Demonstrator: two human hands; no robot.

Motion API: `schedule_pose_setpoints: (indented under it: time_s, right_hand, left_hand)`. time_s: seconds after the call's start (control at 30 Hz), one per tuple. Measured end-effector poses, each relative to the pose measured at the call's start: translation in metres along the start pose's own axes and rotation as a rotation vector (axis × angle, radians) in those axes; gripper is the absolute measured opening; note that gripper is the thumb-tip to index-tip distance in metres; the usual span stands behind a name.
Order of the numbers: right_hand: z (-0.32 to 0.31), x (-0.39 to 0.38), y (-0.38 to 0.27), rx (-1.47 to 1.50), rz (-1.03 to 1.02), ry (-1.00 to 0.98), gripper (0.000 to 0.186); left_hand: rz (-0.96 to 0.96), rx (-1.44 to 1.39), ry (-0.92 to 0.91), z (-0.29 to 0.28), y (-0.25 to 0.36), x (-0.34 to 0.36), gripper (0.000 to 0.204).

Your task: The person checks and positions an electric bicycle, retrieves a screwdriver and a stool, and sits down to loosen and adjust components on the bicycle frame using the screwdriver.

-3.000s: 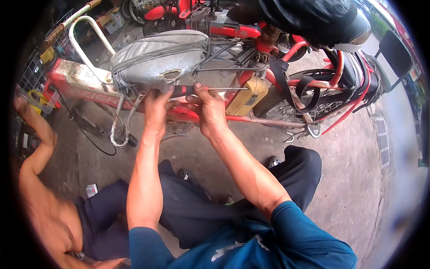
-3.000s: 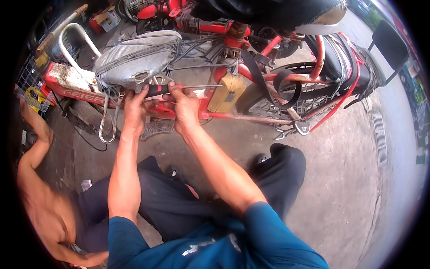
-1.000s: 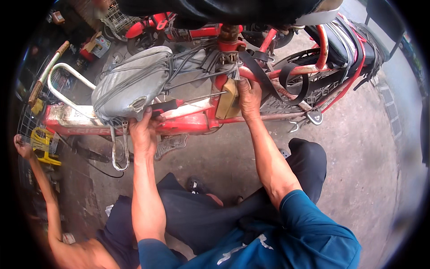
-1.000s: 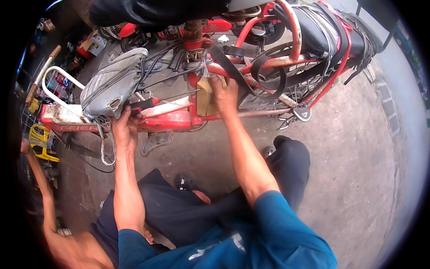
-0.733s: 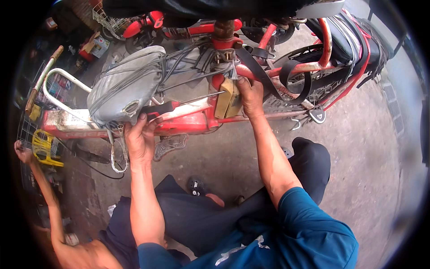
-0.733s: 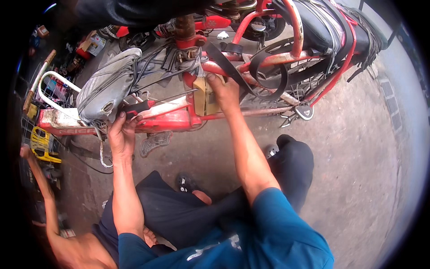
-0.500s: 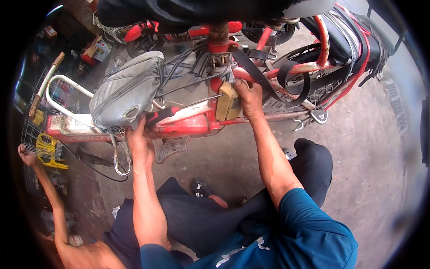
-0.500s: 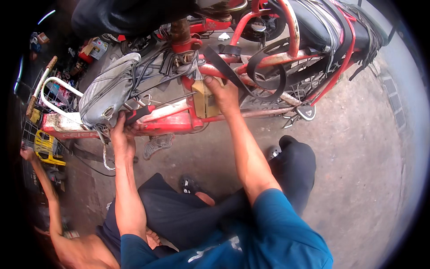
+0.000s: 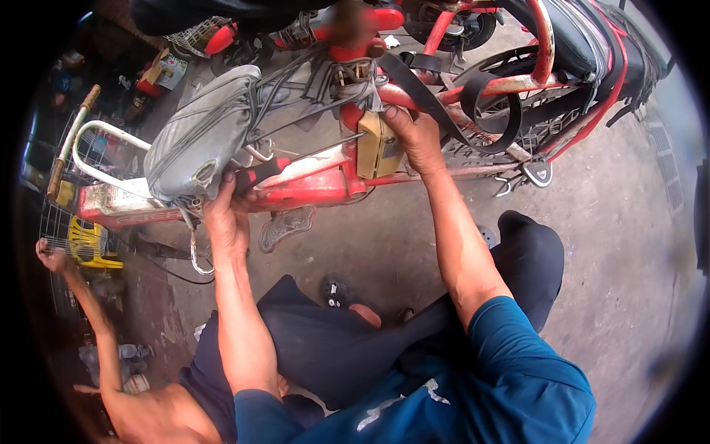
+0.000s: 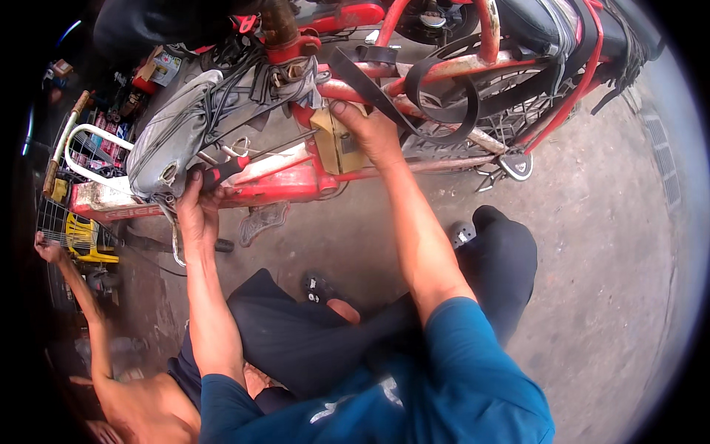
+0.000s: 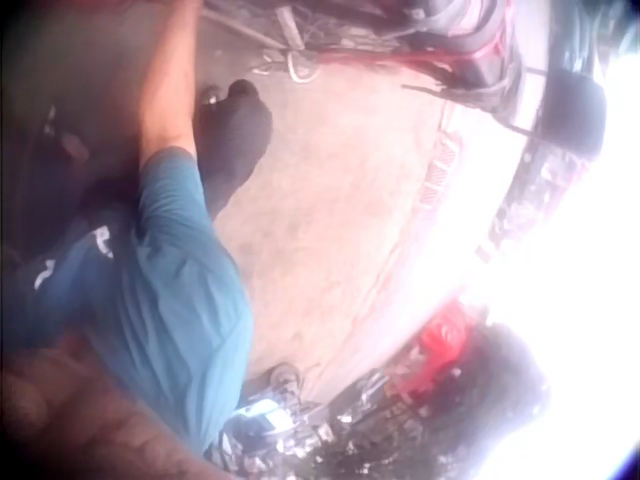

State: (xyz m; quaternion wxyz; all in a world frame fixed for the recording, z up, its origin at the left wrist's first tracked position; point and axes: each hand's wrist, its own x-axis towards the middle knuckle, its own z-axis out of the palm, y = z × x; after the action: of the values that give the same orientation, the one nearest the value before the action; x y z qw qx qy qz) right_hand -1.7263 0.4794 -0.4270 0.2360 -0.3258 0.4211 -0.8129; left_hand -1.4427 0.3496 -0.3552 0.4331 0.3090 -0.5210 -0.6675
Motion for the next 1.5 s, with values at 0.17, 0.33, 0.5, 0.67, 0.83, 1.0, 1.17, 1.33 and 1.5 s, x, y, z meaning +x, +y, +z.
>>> schedule_pose_setpoints:
  time_s: [0.17,0.33,0.5,0.67,0.83,1.0,1.17,1.33,1.5]
  right_hand:
    - [-0.002,-0.002,0.001,-0.007,-0.013,0.051,0.038]
    - [-0.003,-0.001,0.003,-0.012,0.015,0.021,0.048]
    - [-0.003,-0.002,0.002,-0.048,0.032,0.032,0.059]
    - [0.002,-0.003,0.005,0.004,0.018,0.042,0.059]
    - [-0.004,-0.003,0.010,-0.009,0.033,0.035,0.058]
    - [-0.004,-0.002,0.015,0.013,0.040,0.016,0.056]
    - [-0.004,-0.001,0.023,0.003,-0.024,0.032,0.051]
    - [-0.016,-0.002,0.033,-0.049,0.042,0.035,0.053]
    - [-0.014,-0.001,0.020,-0.020,0.129,0.004,0.052]
  left_hand:
    - [-0.020,-0.079,0.049,0.037,0.005,-0.013,0.024]
    - [-0.049,0.131,0.027,0.006,-0.001,-0.003,0.023]
    - [0.067,-0.014,0.162,0.054,0.006,-0.017,0.023]
    - [-0.007,0.188,0.072,0.009,-0.001,-0.005,0.021]
    - [0.032,0.008,0.013,0.024,0.006,-0.016,0.036]
    - [-0.083,0.138,0.064,0.017,0.006,-0.014,0.035]
    - [0.120,0.025,0.068,0.025,0.007,-0.019,0.025]
    - [0.062,0.136,0.114,0.048,0.013,-0.029,0.025]
    - [0.122,0.262,0.049,0.030,0.014,-0.025,0.026]
